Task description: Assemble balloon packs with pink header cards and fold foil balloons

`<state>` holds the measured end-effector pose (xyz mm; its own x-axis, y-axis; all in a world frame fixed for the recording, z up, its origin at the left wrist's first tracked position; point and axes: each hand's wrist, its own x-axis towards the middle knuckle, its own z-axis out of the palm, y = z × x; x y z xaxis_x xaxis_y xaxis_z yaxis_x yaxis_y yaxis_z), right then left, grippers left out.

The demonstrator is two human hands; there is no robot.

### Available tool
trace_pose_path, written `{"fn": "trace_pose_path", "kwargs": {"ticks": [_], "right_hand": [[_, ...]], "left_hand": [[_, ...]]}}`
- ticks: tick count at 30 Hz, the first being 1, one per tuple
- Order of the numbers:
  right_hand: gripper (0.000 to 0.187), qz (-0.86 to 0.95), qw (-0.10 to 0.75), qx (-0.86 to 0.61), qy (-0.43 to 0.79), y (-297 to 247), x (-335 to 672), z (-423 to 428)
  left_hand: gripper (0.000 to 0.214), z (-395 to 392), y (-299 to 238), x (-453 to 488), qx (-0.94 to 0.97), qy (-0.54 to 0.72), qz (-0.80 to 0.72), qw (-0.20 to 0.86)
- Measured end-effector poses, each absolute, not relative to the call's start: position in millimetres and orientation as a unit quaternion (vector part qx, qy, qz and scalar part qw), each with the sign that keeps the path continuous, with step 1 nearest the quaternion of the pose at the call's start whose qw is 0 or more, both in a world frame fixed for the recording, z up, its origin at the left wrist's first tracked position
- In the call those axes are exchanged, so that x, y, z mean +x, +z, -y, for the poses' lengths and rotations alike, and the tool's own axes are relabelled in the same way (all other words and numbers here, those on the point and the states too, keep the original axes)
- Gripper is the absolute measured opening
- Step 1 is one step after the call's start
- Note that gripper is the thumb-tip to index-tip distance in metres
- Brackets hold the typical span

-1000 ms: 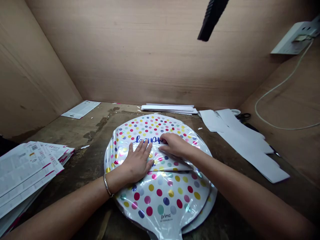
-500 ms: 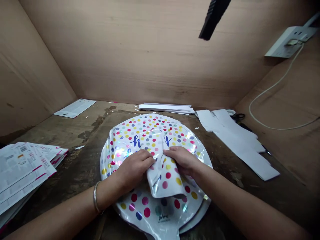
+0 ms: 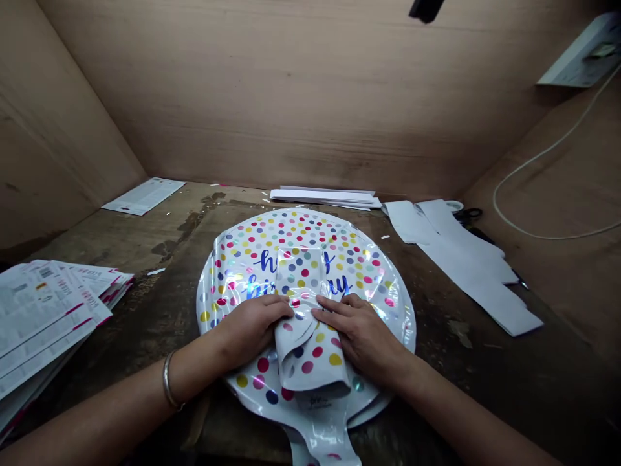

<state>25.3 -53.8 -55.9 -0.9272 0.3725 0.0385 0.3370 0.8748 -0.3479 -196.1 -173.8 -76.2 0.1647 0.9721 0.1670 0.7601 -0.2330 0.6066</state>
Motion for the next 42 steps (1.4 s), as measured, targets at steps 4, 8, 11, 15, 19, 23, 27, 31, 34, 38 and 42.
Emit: {"fn": "trace_pose_path", "kwargs": {"ticks": [4,8,11,15,19,23,27,31,34,38,42], "right_hand": [[0.032,0.941,0.102,-0.225,0.23,-56.2,22.6,53.9],[0.024,0.891,0.126,-0.314,0.302,-55.5,14.2,54.8],[0.021,0.862,0.145,-0.38,0.302,-57.9,6.0,52.7],[0.014,0.842,0.154,-0.446,0.262,-62.6,-3.4,49.6],[0.01,0.84,0.138,-0.47,0.232,-63.3,-8.6,49.5],[0.007,0.858,0.117,-0.458,0.201,-60.5,-9.8,49.3],[0.006,0.865,0.112,-0.463,0.158,-58.5,-11.6,46.6],[0.02,0.915,0.115,-0.366,0.126,-57.8,-10.0,38.4],[0.039,0.959,0.054,-0.232,0.155,-55.4,-1.5,25.6],[0.077,0.964,-0.025,-0.161,0.212,-51.4,7.6,10.8],[0.076,0.96,0.026,-0.168,0.223,-58.9,-0.1,10.0]], "left_hand": [[0.022,178.1,-71.8,-195.4,0.698,0.276,-0.639,0.17],[0.017,174.3,-67.6,-190.3,0.625,0.258,-0.72,0.155],[0.014,166.1,-66.5,-186.6,0.564,0.253,-0.772,0.146],[0.003,157.7,-65.1,-183.9,0.522,0.262,-0.795,0.161],[0.014,154.5,-63.4,-182.9,0.549,0.219,-0.792,0.149],[0.035,150.8,-61.6,-183.2,0.614,0.138,-0.769,0.108],[0.036,147.9,-62.4,-182.8,0.646,0.053,-0.761,0.026],[0.039,145.3,-69.5,-184.9,0.728,0.032,-0.684,-0.046],[0.045,143.4,-71.7,-191.3,0.786,0.033,-0.618,0.01],[0.045,143.2,-63.7,-196.0,0.783,0.08,-0.614,0.059],[0.057,137.8,-58.0,-189.3,0.767,0.139,-0.621,0.08]]}}
